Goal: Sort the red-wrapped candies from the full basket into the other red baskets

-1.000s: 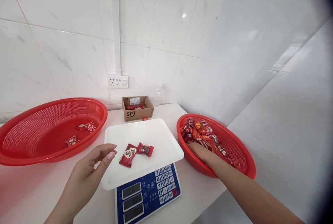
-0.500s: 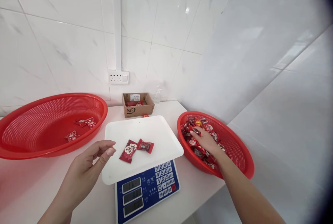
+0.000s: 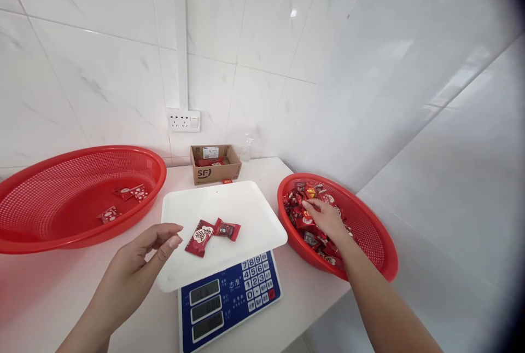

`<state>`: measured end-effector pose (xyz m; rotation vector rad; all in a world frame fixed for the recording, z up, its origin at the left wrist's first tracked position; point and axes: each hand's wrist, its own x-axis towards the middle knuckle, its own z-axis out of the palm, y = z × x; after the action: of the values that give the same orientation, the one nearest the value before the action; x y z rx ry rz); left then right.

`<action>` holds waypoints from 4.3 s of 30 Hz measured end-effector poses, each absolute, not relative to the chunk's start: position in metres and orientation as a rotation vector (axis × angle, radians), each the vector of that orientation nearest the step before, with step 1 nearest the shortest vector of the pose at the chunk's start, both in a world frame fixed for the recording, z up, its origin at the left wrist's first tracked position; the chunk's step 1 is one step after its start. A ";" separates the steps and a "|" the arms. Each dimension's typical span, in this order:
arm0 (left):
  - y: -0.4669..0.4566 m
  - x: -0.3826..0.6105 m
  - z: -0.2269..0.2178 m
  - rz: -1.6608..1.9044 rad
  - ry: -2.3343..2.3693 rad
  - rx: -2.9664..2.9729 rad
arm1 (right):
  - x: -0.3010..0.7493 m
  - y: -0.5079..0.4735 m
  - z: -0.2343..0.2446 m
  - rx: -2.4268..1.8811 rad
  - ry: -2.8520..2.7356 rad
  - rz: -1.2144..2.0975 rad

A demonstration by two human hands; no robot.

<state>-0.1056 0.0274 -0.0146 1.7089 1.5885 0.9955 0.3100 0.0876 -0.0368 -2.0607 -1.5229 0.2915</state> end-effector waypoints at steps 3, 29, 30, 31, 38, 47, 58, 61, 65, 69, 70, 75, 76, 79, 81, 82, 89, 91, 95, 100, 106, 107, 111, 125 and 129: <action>0.027 -0.105 -0.013 1.007 1.599 1.727 | 0.309 0.087 -0.035 -2.077 -1.546 0.295; 0.029 -0.105 -0.013 1.007 1.609 1.802 | 0.309 0.118 -0.031 -2.650 -1.761 0.027; 0.029 -0.105 -0.013 1.002 1.607 1.802 | 0.308 0.119 -0.029 -2.649 -1.752 0.023; 0.028 -0.105 -0.013 0.999 1.606 1.800 | 0.308 0.119 -0.027 -2.644 -1.737 0.019; 0.026 -0.103 -0.012 0.979 1.557 1.778 | 0.305 0.097 0.008 -2.454 -1.551 -0.071; 0.016 -0.087 -0.004 0.919 1.244 1.721 | 0.212 0.035 0.007 -1.670 -1.655 -0.043; 0.009 -0.071 -0.011 1.003 0.884 1.180 | 0.111 0.022 -0.027 -0.683 -2.128 0.024; 0.011 -0.073 -0.009 1.030 0.843 1.181 | 0.108 0.017 -0.034 -0.829 -1.933 0.422; 0.011 -0.072 -0.011 0.984 0.759 1.244 | 0.103 0.012 -0.029 -0.987 -1.666 1.051; 0.010 -0.069 -0.014 0.991 0.723 1.235 | 0.094 0.010 -0.019 -0.982 -1.621 1.297; 0.009 -0.068 -0.014 1.001 0.713 1.227 | 0.092 0.010 -0.017 -0.956 -1.600 1.310; 0.003 -0.063 -0.013 1.064 0.763 1.229 | 0.088 0.006 -0.016 -0.852 -1.552 1.377; 0.003 -0.062 -0.013 1.071 0.791 1.227 | 0.088 0.006 -0.016 -0.849 -1.548 1.379; 0.004 -0.062 -0.015 1.053 0.825 1.206 | 0.087 0.005 -0.017 -0.879 -1.544 1.326; 0.006 -0.063 -0.016 1.037 0.813 1.190 | 0.086 0.006 -0.017 -0.915 -1.530 1.264; 0.007 -0.064 -0.016 1.035 0.809 1.195 | 0.086 0.006 -0.017 -0.932 -1.518 1.243; 0.008 -0.067 -0.012 0.980 0.783 1.345 | 0.085 0.012 -0.015 -0.981 -1.473 1.194; 0.007 -0.066 -0.012 0.998 0.754 1.332 | 0.085 0.011 -0.016 -0.973 -1.490 1.206; 0.006 -0.065 -0.012 1.029 0.713 1.330 | 0.085 0.009 -0.018 -0.925 -1.542 1.195; 0.005 -0.063 -0.010 1.088 0.750 1.260 | 0.081 0.008 -0.021 -0.964 -1.485 1.278; 0.006 -0.061 -0.007 1.027 0.697 1.319 | 0.084 0.012 -0.026 -0.998 -1.411 1.360; 0.006 -0.061 -0.006 1.020 0.689 1.340 | 0.085 0.012 -0.027 -1.002 -1.378 1.371; 0.005 -0.063 -0.004 1.047 0.759 1.376 | 0.086 0.013 -0.031 -0.979 -1.226 1.371; -0.002 -0.063 0.001 0.939 0.745 1.555 | 0.084 0.009 -0.026 -0.963 -0.981 1.680; -0.002 -0.064 0.000 0.940 0.757 1.675 | 0.082 0.010 -0.024 -0.942 -0.992 1.682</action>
<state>-0.0644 -0.0022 0.0000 1.6750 0.7574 0.9404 0.0824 0.0096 -0.0243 -0.9418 -0.9922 1.6816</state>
